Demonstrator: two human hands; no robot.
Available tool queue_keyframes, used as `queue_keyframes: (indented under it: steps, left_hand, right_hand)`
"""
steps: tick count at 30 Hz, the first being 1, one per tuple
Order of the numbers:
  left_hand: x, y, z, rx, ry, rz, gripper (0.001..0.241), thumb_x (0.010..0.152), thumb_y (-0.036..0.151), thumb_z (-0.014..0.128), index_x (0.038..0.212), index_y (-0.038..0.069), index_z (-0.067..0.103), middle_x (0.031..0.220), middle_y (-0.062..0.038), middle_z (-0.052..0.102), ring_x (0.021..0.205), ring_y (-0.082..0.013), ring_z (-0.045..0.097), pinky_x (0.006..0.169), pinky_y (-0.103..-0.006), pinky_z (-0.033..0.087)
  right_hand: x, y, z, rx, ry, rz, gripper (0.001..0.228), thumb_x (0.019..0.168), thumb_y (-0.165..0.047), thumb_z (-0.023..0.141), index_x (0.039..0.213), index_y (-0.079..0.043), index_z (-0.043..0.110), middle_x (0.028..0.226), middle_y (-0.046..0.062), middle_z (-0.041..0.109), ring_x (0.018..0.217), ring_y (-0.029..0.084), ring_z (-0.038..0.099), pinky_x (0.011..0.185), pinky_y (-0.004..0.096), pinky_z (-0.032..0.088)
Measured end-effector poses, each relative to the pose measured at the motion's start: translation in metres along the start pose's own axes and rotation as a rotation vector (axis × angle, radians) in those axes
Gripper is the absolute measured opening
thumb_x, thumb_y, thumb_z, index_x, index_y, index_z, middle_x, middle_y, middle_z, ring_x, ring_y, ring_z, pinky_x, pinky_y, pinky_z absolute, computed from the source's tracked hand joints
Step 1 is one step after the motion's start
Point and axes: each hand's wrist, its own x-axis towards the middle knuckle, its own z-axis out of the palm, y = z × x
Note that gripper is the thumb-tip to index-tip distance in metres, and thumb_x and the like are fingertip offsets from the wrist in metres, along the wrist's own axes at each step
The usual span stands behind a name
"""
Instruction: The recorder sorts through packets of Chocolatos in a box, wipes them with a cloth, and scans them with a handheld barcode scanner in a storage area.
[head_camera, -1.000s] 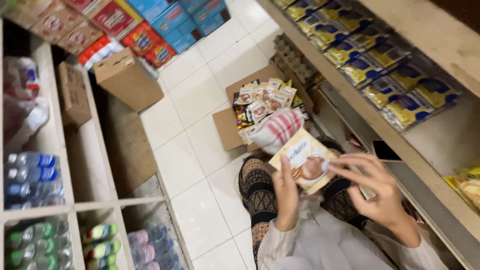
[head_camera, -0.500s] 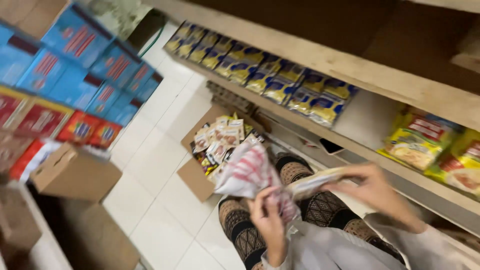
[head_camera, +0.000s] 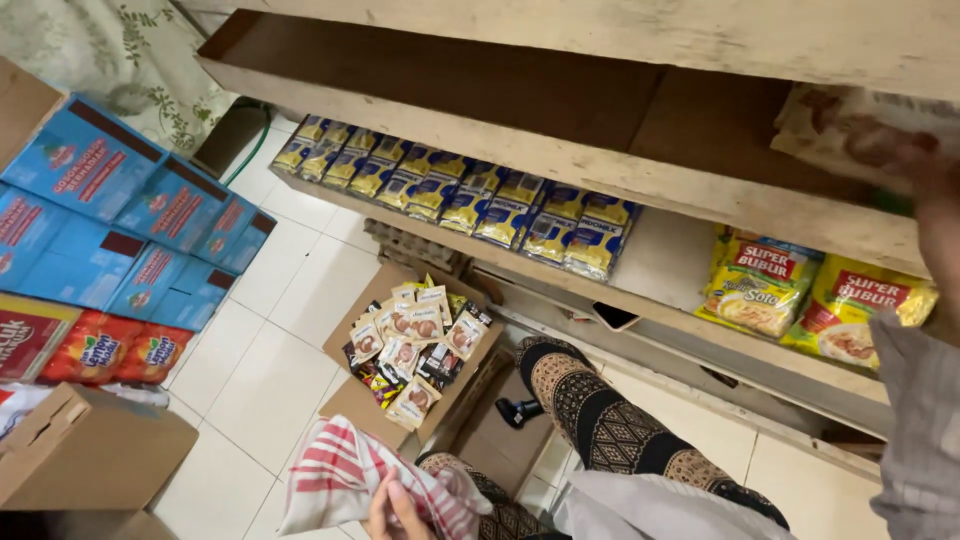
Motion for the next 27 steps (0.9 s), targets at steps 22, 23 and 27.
queue_keyframes:
  steps: [22, 23, 27]
  left_hand:
    - [0.001, -0.03, -0.006, -0.175, -0.05, -0.013, 0.03, 0.106, 0.02, 0.054, 0.119, -0.004, 0.066, 0.086, -0.024, 0.073, 0.074, -0.0281, 0.074, 0.076, -0.0359, 0.063]
    - [0.0, -0.028, -0.006, -0.173, -0.051, -0.014, 0.03, 0.106, 0.02, 0.054, 0.119, -0.004, 0.066, 0.086, -0.024, 0.073, 0.074, -0.0281, 0.074, 0.076, -0.0359, 0.063]
    - [-0.003, -0.015, -0.007, -0.092, -0.009, -0.023, 0.029, 0.107, 0.019, 0.055, 0.118, -0.005, 0.068, 0.094, -0.023, 0.073, 0.082, -0.027, 0.073, 0.082, -0.0359, 0.061]
  right_hand:
    - [0.025, -0.052, 0.058, -1.078, 0.015, -0.338, 0.032, 0.102, -0.049, 0.077, 0.083, -0.023, 0.073, 0.122, -0.007, 0.078, 0.117, 0.025, 0.075, 0.088, 0.029, 0.059]
    - [0.029, -0.051, 0.057, -1.078, 0.014, -0.337, 0.032, 0.102, -0.049, 0.077, 0.083, -0.023, 0.073, 0.122, -0.007, 0.078, 0.117, 0.025, 0.075, 0.088, 0.029, 0.059]
    - [0.043, -0.037, 0.034, -0.876, -0.162, -0.106, 0.022, 0.093, -0.039, 0.081, 0.092, -0.018, 0.079, 0.111, 0.0, 0.077, 0.102, 0.026, 0.072, 0.081, 0.04, 0.058]
